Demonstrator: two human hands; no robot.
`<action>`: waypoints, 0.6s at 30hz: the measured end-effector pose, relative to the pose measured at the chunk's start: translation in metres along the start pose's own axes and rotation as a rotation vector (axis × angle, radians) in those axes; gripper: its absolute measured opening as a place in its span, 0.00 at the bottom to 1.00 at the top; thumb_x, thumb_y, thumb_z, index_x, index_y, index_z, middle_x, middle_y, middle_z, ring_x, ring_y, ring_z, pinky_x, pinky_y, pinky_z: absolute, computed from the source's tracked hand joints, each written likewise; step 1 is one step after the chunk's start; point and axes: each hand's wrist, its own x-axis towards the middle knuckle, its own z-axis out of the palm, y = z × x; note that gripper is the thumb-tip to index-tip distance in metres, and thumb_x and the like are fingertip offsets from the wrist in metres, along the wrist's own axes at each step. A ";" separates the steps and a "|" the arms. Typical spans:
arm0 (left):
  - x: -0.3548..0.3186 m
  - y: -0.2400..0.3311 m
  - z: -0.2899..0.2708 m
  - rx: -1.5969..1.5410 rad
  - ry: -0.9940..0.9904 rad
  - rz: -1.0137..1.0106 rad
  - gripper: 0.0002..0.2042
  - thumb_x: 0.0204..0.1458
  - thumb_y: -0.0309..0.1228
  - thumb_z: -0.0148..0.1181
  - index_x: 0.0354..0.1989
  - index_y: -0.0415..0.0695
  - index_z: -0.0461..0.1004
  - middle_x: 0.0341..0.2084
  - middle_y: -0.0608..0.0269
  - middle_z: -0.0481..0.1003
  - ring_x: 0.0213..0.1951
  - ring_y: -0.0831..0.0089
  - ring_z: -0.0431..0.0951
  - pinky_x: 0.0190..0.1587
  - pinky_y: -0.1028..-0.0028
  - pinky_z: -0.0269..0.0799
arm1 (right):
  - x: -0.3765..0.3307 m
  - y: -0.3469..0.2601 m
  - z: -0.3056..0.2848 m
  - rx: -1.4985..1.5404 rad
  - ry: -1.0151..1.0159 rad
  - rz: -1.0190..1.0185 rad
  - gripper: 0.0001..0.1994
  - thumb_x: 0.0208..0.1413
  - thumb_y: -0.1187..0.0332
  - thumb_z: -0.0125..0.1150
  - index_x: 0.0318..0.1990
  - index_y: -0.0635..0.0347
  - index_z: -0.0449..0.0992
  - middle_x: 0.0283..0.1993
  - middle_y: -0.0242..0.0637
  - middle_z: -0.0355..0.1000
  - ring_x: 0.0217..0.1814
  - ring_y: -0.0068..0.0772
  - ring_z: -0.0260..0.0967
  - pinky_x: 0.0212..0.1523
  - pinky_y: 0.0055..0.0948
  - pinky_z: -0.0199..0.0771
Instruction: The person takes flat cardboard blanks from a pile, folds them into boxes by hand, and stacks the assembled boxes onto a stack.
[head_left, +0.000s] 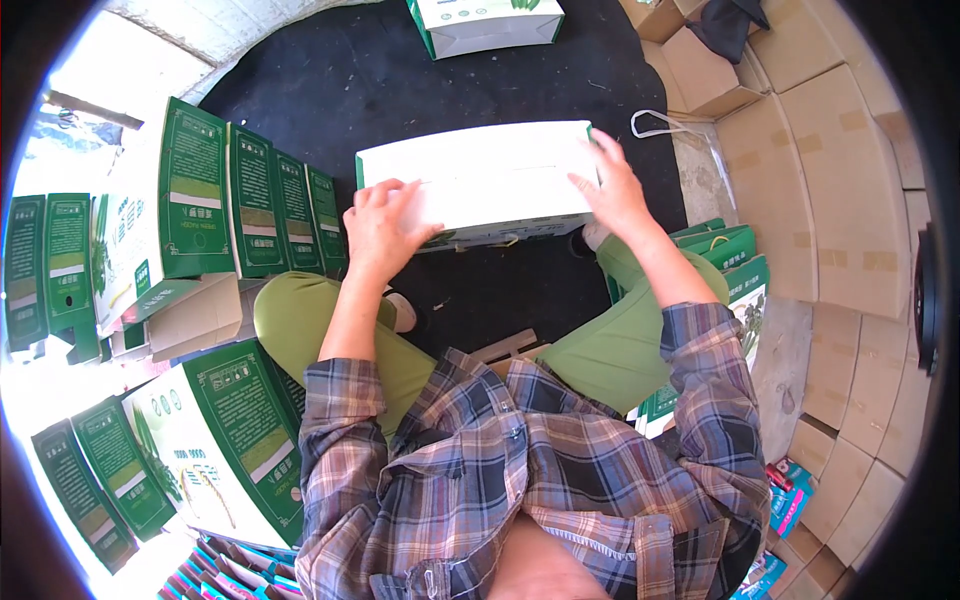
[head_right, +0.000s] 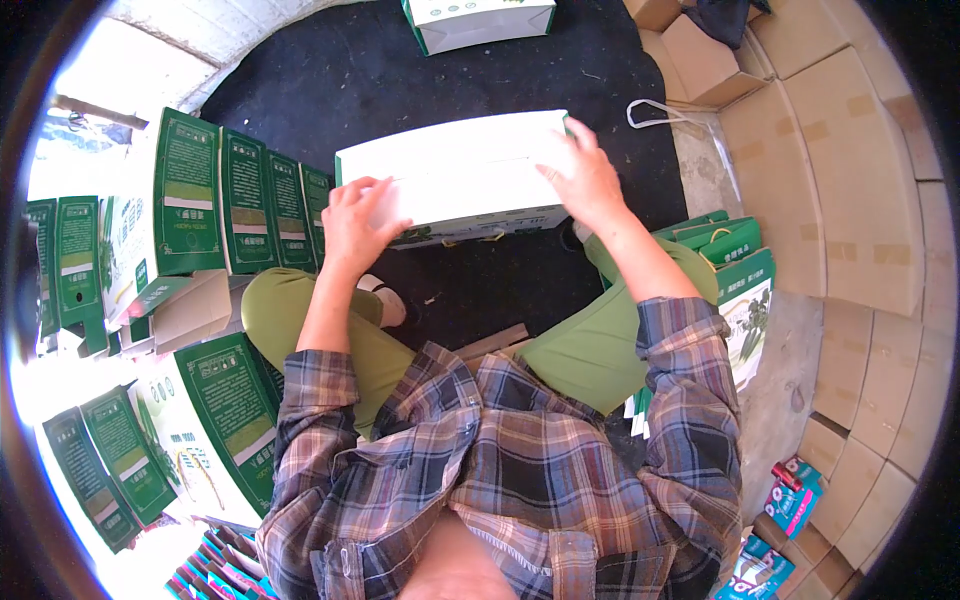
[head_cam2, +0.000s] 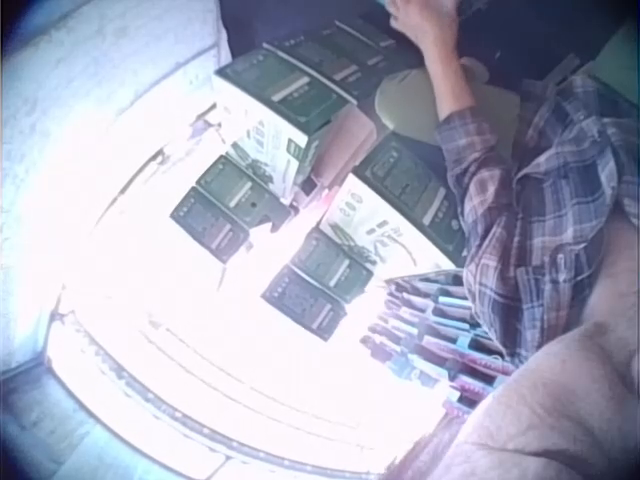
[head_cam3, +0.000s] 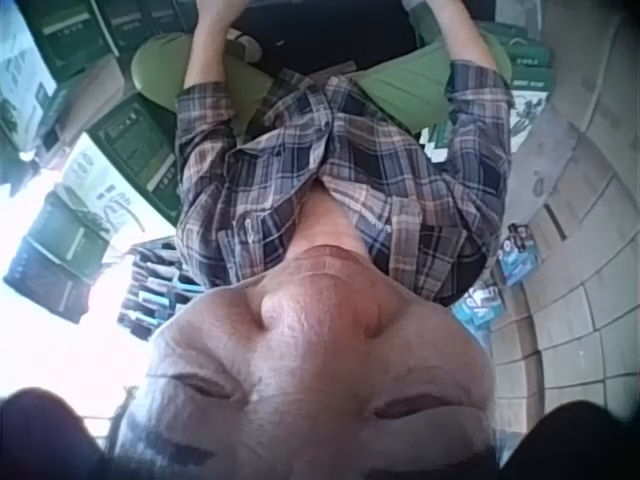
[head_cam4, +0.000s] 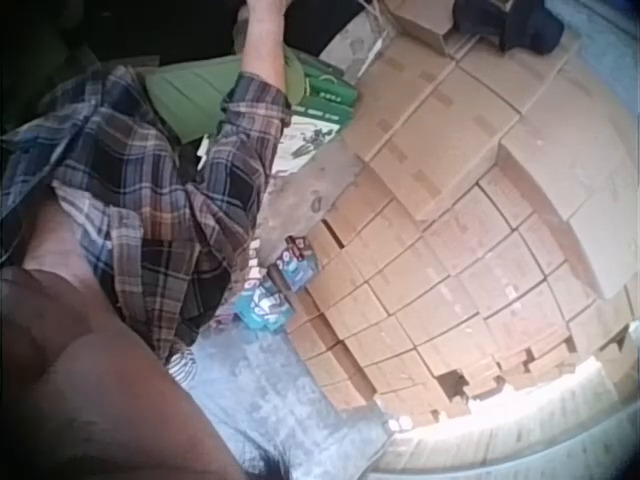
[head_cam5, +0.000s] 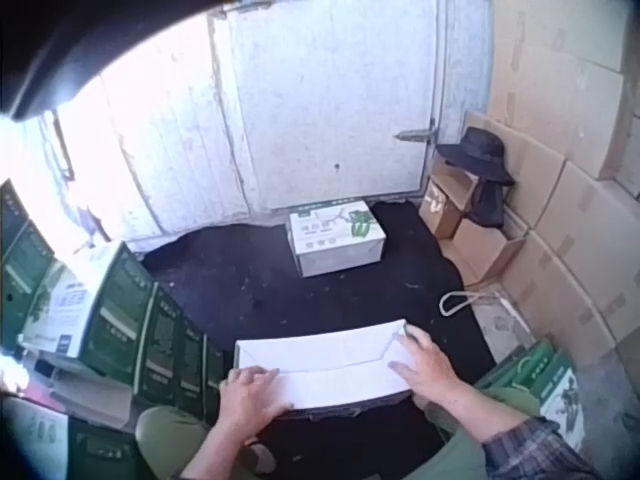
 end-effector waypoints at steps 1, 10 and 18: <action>0.004 -0.001 0.002 -0.063 0.087 -0.046 0.26 0.43 0.42 0.65 0.53 0.49 0.70 0.46 0.58 0.69 0.51 0.59 0.66 0.51 0.57 0.63 | 0.005 0.022 0.003 0.107 0.140 0.026 0.23 0.53 0.56 0.58 0.56 0.52 0.68 0.62 0.43 0.58 0.58 0.46 0.63 0.56 0.37 0.65; 0.018 -0.101 0.070 -1.292 0.053 -1.012 0.28 0.57 0.53 0.47 0.55 0.42 0.67 0.50 0.56 0.70 0.49 0.65 0.71 0.51 0.68 0.67 | 0.014 0.067 0.020 0.624 -0.465 0.931 0.24 0.58 0.45 0.44 0.48 0.53 0.72 0.41 0.38 0.70 0.37 0.36 0.69 0.36 0.44 0.68; 0.016 -0.060 0.018 -1.723 0.014 -0.774 0.25 0.60 0.49 0.44 0.51 0.39 0.70 0.49 0.54 0.71 0.49 0.66 0.71 0.52 0.69 0.66 | 0.013 0.029 -0.014 0.672 -0.386 0.792 0.28 0.60 0.41 0.39 0.53 0.52 0.71 0.48 0.38 0.70 0.47 0.37 0.69 0.44 0.40 0.70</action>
